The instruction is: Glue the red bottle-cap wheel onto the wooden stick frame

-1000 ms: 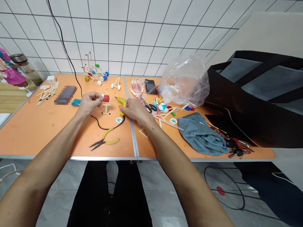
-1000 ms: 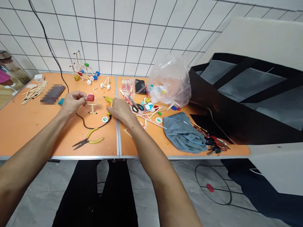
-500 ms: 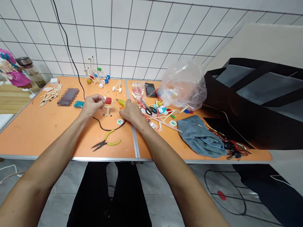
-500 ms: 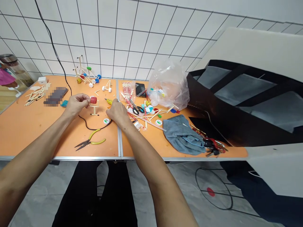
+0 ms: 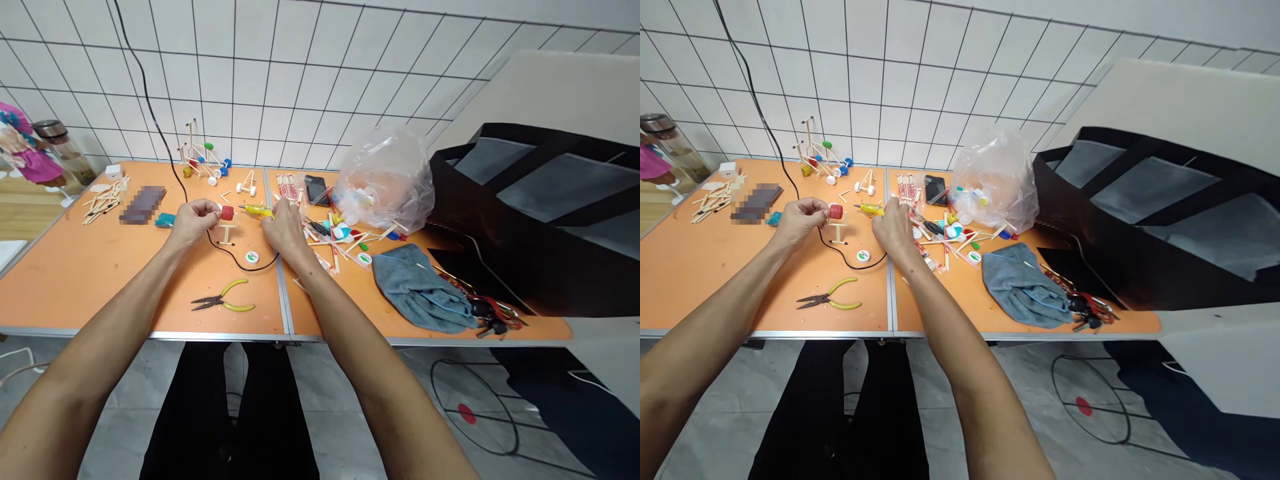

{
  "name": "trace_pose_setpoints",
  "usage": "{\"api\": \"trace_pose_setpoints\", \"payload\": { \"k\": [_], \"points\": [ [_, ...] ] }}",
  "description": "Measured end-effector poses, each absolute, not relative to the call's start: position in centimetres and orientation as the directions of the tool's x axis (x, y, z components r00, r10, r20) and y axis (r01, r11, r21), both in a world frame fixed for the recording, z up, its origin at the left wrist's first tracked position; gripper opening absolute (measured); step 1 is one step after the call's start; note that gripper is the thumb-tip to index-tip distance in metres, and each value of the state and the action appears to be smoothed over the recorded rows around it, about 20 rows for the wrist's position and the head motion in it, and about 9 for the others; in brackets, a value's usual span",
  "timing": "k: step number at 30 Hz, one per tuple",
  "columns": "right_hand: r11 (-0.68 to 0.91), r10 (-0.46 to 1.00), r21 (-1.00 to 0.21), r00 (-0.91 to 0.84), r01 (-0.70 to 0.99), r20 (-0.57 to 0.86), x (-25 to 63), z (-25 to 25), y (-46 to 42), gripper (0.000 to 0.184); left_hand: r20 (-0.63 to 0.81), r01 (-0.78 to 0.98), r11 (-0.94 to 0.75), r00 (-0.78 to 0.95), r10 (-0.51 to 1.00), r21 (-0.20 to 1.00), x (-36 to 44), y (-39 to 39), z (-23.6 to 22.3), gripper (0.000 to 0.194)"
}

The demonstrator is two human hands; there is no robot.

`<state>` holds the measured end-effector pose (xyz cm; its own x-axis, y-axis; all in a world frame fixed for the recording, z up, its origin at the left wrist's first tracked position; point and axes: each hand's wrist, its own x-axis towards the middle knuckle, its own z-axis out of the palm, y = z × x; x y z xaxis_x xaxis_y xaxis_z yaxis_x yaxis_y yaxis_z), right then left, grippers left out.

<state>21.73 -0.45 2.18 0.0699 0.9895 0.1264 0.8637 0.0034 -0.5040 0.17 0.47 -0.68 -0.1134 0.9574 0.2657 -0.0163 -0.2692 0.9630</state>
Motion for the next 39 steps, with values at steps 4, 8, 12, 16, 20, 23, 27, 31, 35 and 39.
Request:
{"api": "trace_pose_setpoints", "payload": {
  "k": [4, 8, 12, 16, 20, 23, 27, 31, 35, 39],
  "points": [
    [-0.005, 0.979, -0.726, 0.151, 0.688, 0.136, 22.2, 1.8, 0.2, 0.017, 0.255, -0.008, -0.258, -0.111, 0.96, 0.966, 0.0, 0.6, -0.8, 0.016],
    [-0.064, 0.98, -0.941, 0.2, 0.331, 0.004, 22.4, 1.1, 1.0, 0.027, 0.245, -0.002, -0.247, -0.102, 0.964, 0.969, -0.1, 0.7, -0.8, 0.015],
    [-0.025, 0.985, -0.999, 0.174, 0.046, -0.017, 22.4, 0.4, 1.7, 0.041, 0.248, -0.014, -0.251, -0.093, 0.964, 0.968, -0.1, 0.8, -0.9, 0.013],
    [0.011, 0.997, -0.99, 0.08, -0.138, 0.0, 22.4, 0.2, 1.8, 0.044, 0.251, -0.014, -0.253, -0.084, 0.964, 0.967, -0.1, 0.8, -0.9, 0.012],
    [-0.039, 0.999, -0.964, -0.044, -0.261, -0.028, 22.3, 0.9, 1.2, 0.03, 0.256, -0.016, -0.258, -0.078, 0.963, 0.966, -0.1, 0.7, -0.8, 0.012],
    [-0.124, 0.99, -0.923, -0.104, -0.364, -0.092, 22.2, 1.6, 0.8, 0.031, 0.257, -0.009, -0.259, -0.078, 0.963, 0.966, -0.1, 0.6, -0.8, 0.013],
    [-0.195, 0.979, -0.887, -0.132, -0.418, -0.153, 22.4, 2.5, 0.4, 0.038, 0.249, -0.013, -0.251, -0.075, 0.966, 0.968, -0.1, 0.6, -0.7, 0.012],
    [-0.168, 0.979, -0.875, -0.177, -0.455, -0.096, 22.5, 3.1, 0.0, 0.045, 0.242, -0.029, -0.245, -0.069, 0.968, 0.969, 0.0, 0.6, -0.6, 0.011],
    [-0.025, 0.988, -0.912, -0.147, -0.41, 0.039, 22.6, 3.5, -0.3, 0.049, 0.237, -0.025, -0.239, -0.071, 0.969, 0.971, 0.0, 0.5, -0.5, 0.011],
    [0.185, 0.975, -0.968, -0.089, -0.168, 0.202, 23.0, 3.3, -0.5, 0.056, 0.237, -0.024, -0.239, -0.062, 0.97, 0.971, 0.1, 0.3, -0.3, 0.012]
  ]
}}
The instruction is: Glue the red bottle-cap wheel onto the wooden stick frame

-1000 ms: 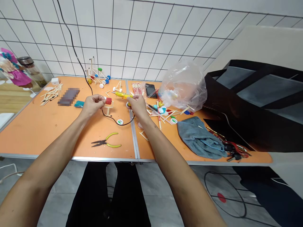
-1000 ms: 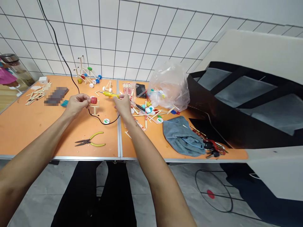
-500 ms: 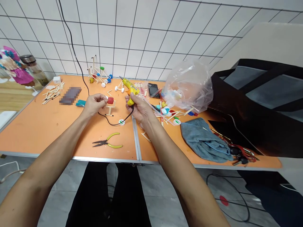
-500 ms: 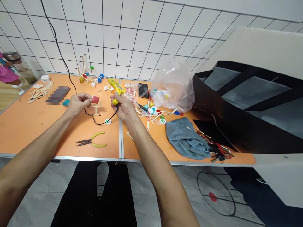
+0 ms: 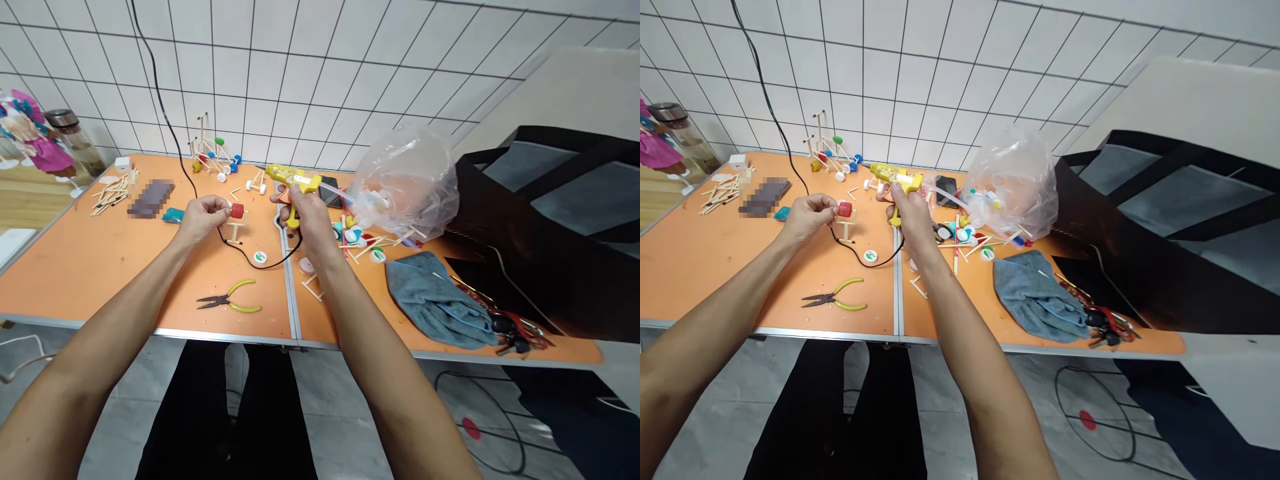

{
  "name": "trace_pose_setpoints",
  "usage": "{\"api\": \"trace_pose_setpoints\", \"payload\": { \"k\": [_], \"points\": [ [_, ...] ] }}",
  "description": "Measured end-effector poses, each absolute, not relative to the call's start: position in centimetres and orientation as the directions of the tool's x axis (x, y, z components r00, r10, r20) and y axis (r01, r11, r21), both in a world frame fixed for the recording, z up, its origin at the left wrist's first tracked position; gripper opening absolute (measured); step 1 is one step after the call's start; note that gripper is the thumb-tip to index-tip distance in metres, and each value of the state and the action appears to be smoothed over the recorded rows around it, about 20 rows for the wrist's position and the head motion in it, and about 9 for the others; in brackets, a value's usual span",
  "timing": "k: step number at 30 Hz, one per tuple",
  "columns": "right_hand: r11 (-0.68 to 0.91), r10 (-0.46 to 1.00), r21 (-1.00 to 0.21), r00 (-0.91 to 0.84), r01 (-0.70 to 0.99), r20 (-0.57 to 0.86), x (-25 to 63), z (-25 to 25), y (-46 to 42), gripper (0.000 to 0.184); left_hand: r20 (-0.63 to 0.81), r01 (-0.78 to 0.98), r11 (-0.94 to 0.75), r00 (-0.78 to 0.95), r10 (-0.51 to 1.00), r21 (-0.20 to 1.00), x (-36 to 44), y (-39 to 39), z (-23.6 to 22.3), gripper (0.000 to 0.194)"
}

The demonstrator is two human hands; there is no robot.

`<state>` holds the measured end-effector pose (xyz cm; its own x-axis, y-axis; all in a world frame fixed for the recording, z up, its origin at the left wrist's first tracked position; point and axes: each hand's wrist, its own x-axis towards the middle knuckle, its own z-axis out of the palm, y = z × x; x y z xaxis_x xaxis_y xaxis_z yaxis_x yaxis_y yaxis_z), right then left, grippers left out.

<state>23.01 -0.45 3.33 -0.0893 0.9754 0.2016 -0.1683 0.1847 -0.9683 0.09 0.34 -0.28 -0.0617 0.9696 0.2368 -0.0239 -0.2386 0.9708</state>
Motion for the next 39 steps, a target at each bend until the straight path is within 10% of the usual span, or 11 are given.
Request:
{"api": "trace_pose_setpoints", "payload": {
  "k": [12, 39],
  "points": [
    [0.513, 0.851, -0.747, -0.133, 0.423, 0.508, 24.7, 3.6, -1.1, 0.066, 0.249, -0.025, -0.25, -0.063, 0.967, 0.968, 0.3, 0.5, -0.5, 0.018],
    [0.503, 0.828, -0.617, -0.132, 0.605, 0.546, 24.0, 3.0, -1.2, 0.062, 0.308, -0.027, -0.316, -0.158, 0.938, 0.948, -0.3, 0.8, -0.3, 0.015]
  ]
}}
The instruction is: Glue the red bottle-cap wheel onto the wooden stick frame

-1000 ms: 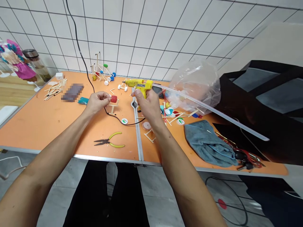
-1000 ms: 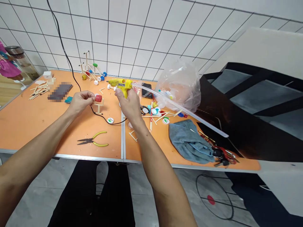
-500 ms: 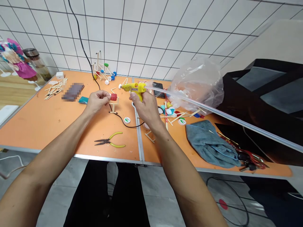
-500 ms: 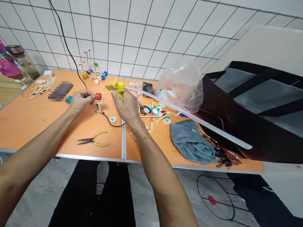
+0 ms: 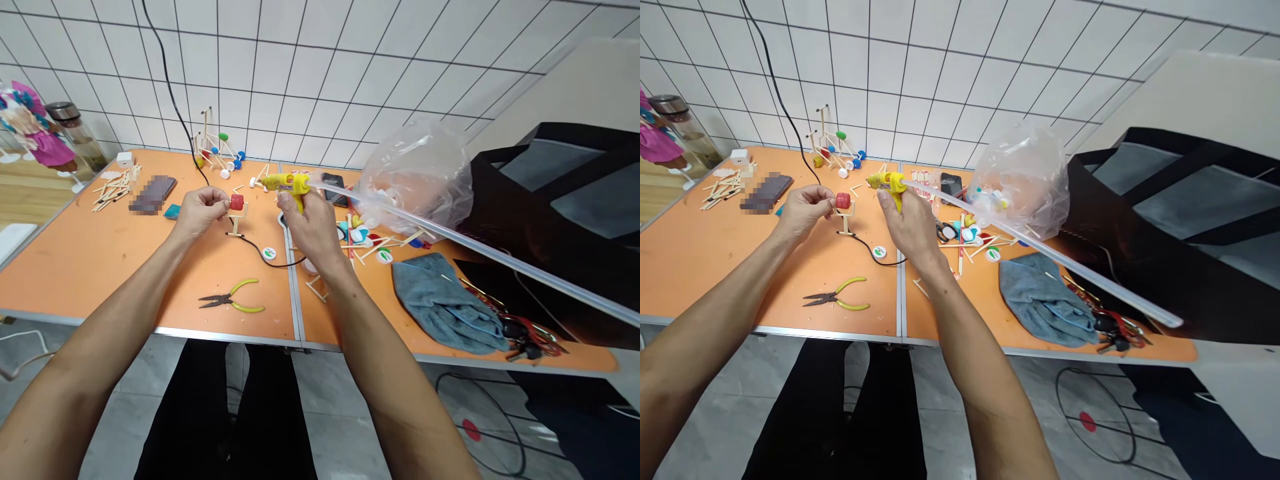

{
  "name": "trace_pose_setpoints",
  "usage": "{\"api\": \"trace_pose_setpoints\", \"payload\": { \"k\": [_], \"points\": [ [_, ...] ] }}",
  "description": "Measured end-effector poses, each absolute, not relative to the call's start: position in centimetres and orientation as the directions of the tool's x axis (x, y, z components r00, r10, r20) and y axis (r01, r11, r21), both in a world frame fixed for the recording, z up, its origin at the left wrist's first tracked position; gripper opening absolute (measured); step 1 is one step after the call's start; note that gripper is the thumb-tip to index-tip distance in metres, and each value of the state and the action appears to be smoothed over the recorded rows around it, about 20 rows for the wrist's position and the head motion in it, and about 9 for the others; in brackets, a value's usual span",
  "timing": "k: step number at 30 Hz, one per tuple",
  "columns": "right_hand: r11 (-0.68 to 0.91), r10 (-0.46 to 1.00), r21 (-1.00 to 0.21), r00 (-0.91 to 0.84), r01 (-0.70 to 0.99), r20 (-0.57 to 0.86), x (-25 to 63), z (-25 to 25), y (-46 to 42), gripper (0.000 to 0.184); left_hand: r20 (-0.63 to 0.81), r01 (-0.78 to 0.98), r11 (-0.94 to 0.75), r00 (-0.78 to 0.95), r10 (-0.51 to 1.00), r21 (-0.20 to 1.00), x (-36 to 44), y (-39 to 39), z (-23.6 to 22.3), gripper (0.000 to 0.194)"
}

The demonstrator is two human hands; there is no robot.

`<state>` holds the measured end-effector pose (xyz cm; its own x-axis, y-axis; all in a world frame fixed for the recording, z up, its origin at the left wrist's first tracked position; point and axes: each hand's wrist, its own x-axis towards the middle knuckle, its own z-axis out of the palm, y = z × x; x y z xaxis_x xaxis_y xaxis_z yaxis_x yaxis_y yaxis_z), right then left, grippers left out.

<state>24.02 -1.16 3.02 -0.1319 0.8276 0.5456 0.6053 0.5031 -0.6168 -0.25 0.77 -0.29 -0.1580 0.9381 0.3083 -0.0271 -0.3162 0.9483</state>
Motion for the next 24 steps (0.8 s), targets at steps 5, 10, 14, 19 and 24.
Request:
{"api": "trace_pose_setpoints", "payload": {
  "k": [5, 10, 14, 19, 24],
  "points": [
    [0.561, 0.777, -0.577, -0.139, 0.593, 0.614, 24.5, 3.8, -1.5, 0.061, 0.307, -0.025, -0.314, -0.154, 0.939, 0.949, -0.1, 0.7, -0.3, 0.014],
    [0.595, 0.772, -0.565, -0.211, 0.572, 0.6, 25.1, 4.8, -2.0, 0.06, 0.288, 0.011, -0.289, -0.141, 0.947, 0.957, -0.1, 0.6, -0.3, 0.015],
    [0.582, 0.793, -0.564, -0.256, 0.586, 0.553, 25.6, 5.2, -2.2, 0.06, 0.284, 0.016, -0.284, -0.114, 0.952, 0.959, -0.1, 0.4, -0.3, 0.016],
    [0.582, 0.804, -0.583, -0.297, 0.567, 0.515, 25.9, 5.7, -2.7, 0.058, 0.289, 0.019, -0.289, -0.111, 0.951, 0.957, -0.2, 0.4, -0.3, 0.016],
    [0.574, 0.814, -0.585, -0.321, 0.573, 0.485, 26.0, 5.9, -3.0, 0.059, 0.284, 0.021, -0.283, -0.102, 0.953, 0.959, -0.3, 0.4, -0.3, 0.014]
  ]
}}
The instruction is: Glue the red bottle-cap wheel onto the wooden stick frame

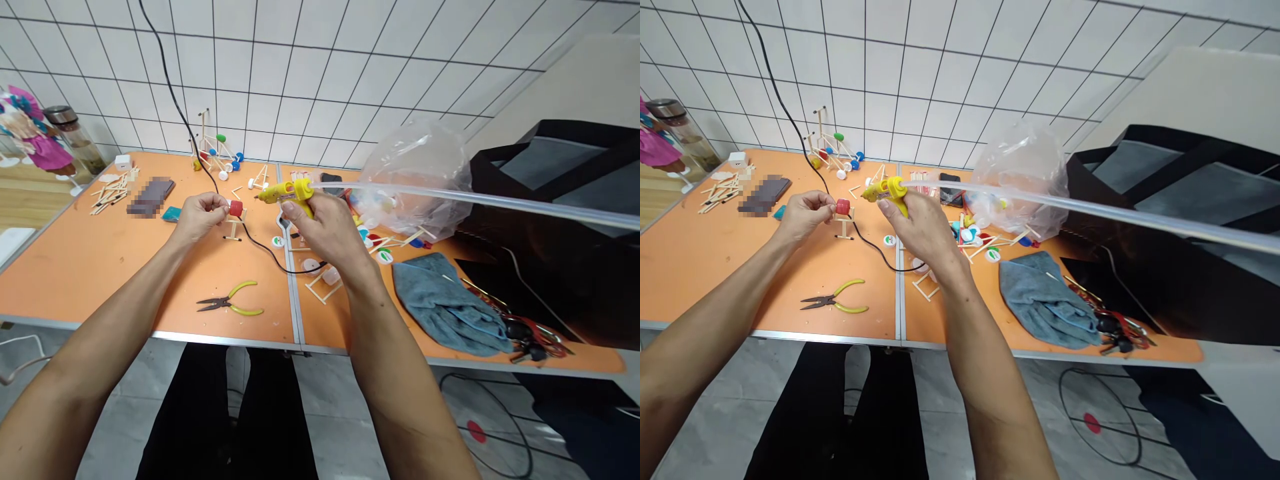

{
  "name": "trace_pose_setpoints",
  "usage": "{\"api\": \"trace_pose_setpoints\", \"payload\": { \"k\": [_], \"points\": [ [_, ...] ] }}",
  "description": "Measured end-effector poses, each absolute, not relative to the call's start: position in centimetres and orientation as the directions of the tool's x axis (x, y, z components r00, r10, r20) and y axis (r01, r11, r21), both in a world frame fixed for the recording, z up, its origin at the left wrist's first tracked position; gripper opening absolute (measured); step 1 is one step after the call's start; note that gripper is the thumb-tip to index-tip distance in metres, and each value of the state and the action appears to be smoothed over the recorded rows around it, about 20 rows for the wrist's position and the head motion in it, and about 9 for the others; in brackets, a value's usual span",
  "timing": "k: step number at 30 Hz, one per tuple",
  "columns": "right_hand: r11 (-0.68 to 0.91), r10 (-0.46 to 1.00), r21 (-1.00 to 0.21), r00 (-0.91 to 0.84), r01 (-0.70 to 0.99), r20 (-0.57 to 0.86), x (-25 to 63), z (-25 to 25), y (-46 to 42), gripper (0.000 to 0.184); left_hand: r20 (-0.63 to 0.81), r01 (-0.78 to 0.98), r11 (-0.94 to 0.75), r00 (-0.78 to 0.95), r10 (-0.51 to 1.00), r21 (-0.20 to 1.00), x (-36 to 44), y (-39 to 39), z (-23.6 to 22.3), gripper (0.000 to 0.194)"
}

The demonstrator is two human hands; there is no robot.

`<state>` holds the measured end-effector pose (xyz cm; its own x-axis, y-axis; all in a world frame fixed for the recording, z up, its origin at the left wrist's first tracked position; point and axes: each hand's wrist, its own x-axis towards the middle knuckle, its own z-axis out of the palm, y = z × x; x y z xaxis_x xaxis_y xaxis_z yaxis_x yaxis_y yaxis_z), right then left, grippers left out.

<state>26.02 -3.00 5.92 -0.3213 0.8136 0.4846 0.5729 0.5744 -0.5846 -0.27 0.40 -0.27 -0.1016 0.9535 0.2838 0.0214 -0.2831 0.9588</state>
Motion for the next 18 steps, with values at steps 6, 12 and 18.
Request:
{"api": "trace_pose_setpoints", "payload": {
  "k": [6, 12, 18],
  "points": [
    [0.569, 0.818, -0.555, -0.351, 0.607, 0.455, 25.75, 5.72, -2.99, 0.053, 0.282, 0.029, -0.28, -0.121, 0.952, 0.959, -0.23, 0.49, -0.41, 0.013],
    [0.574, 0.816, -0.562, -0.358, 0.595, 0.455, 25.51, 6.1, -3.48, 0.046, 0.289, 0.027, -0.288, -0.112, 0.951, 0.957, -0.23, 0.58, -0.49, 0.011],
    [0.568, 0.821, -0.57, -0.359, 0.594, 0.444, 25.28, 5.97, -3.62, 0.054, 0.29, 0.018, -0.29, -0.107, 0.951, 0.957, -0.25, 0.5, -0.45, 0.009]
  ]
}}
